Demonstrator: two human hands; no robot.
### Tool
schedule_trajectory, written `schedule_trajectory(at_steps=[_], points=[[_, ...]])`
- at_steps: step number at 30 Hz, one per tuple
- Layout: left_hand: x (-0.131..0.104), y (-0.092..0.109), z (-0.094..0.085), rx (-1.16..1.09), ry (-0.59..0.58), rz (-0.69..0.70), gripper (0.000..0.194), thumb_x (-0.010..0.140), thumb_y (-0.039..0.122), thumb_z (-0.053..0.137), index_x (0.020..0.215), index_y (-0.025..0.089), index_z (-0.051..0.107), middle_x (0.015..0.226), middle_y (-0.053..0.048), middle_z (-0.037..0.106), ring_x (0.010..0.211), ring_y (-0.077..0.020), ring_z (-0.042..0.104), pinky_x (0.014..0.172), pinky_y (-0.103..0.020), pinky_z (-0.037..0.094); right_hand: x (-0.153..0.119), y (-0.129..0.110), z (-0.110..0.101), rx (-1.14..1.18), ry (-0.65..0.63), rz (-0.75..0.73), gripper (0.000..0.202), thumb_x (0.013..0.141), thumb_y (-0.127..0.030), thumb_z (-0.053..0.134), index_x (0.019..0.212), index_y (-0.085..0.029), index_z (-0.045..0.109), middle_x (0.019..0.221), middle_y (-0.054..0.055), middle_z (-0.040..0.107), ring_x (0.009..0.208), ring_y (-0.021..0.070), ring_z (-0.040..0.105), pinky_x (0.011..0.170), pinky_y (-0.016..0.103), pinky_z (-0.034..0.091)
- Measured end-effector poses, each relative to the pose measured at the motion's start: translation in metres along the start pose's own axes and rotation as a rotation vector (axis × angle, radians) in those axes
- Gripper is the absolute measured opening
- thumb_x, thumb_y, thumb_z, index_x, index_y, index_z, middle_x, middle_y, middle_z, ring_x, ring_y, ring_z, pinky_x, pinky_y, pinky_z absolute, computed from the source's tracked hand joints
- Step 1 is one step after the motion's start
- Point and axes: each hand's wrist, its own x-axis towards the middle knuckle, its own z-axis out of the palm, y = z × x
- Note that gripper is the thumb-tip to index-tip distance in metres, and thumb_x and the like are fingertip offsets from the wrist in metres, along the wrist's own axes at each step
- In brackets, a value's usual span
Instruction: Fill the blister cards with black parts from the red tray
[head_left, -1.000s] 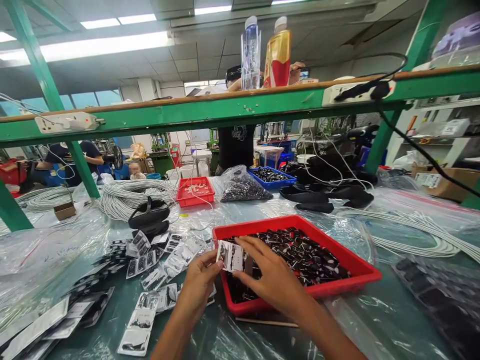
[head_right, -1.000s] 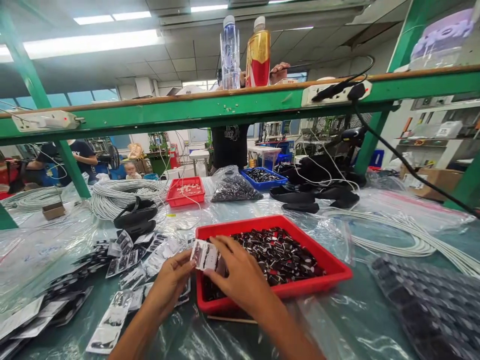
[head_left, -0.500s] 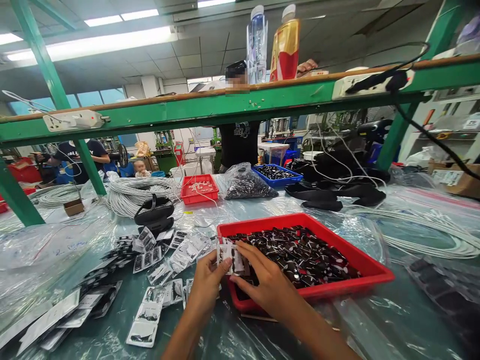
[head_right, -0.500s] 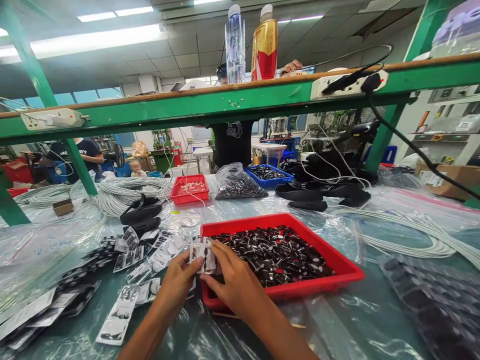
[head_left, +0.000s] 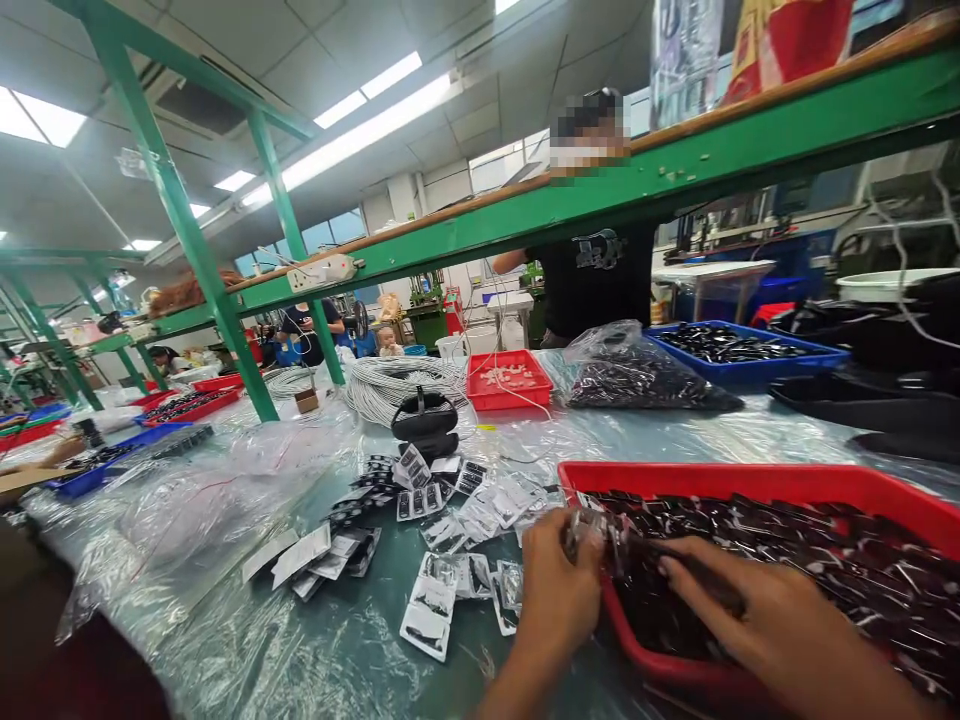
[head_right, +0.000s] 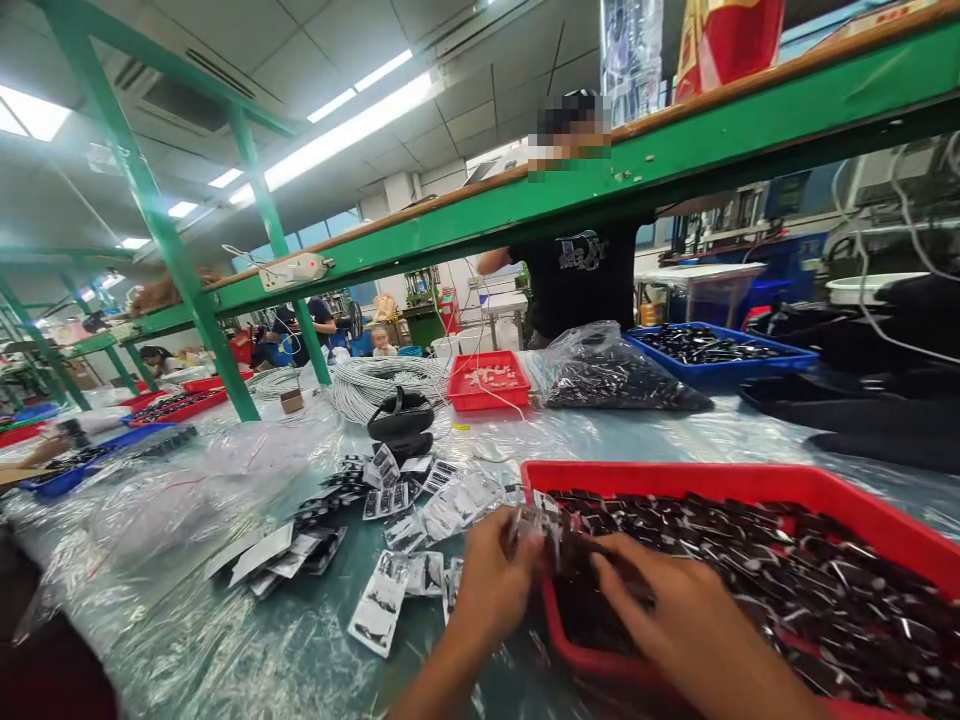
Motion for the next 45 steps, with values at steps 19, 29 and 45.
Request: schedule_trajectory(at_steps=[19, 29, 45], points=[[-0.009, 0.0, -0.003, -0.394, -0.216, -0.133, 0.049, 0.056, 0.03, 0.089, 0.098, 0.016, 0.069, 0.088, -0.004, 0.072, 0.082, -0.0189, 0.063, 0.078, -0.029, 0.045, -0.015, -0.041, 0.02, -0.005, -0.097, -0.121, 0.059, 0.097, -0.032, 0.052, 0.151, -0.016, 0.036, 0.15, 0.015, 0.045, 0.136, 0.0269, 0.046, 0.11, 0.046, 0.043], [-0.008, 0.016, -0.012, -0.245, -0.303, -0.031, 0.046, 0.055, 0.033, 0.087, 0.087, 0.02, 0.056, 0.065, 0.007, 0.055, 0.059, -0.0095, 0.045, 0.057, -0.021, 0.033, -0.001, -0.052, -0.005, 0.241, -0.244, -0.039, 0.056, 0.096, -0.037, 0.051, 0.148, -0.018, 0.043, 0.141, 0.009, 0.055, 0.123, 0.0276, 0.059, 0.103, 0.044, 0.049], [0.033, 0.017, -0.162, 0.939, 0.246, 0.164, 0.025, 0.091, 0.014, 0.052, 0.113, 0.015, 0.064, 0.125, -0.016, 0.058, 0.124, -0.029, 0.051, 0.109, -0.047, 0.037, 0.011, -0.019, -0.023, -0.079, 0.016, -0.253, 0.036, 0.097, -0.037, 0.043, 0.12, -0.023, 0.067, 0.121, 0.009, 0.07, 0.108, 0.0279, 0.068, 0.098, 0.044, 0.055]])
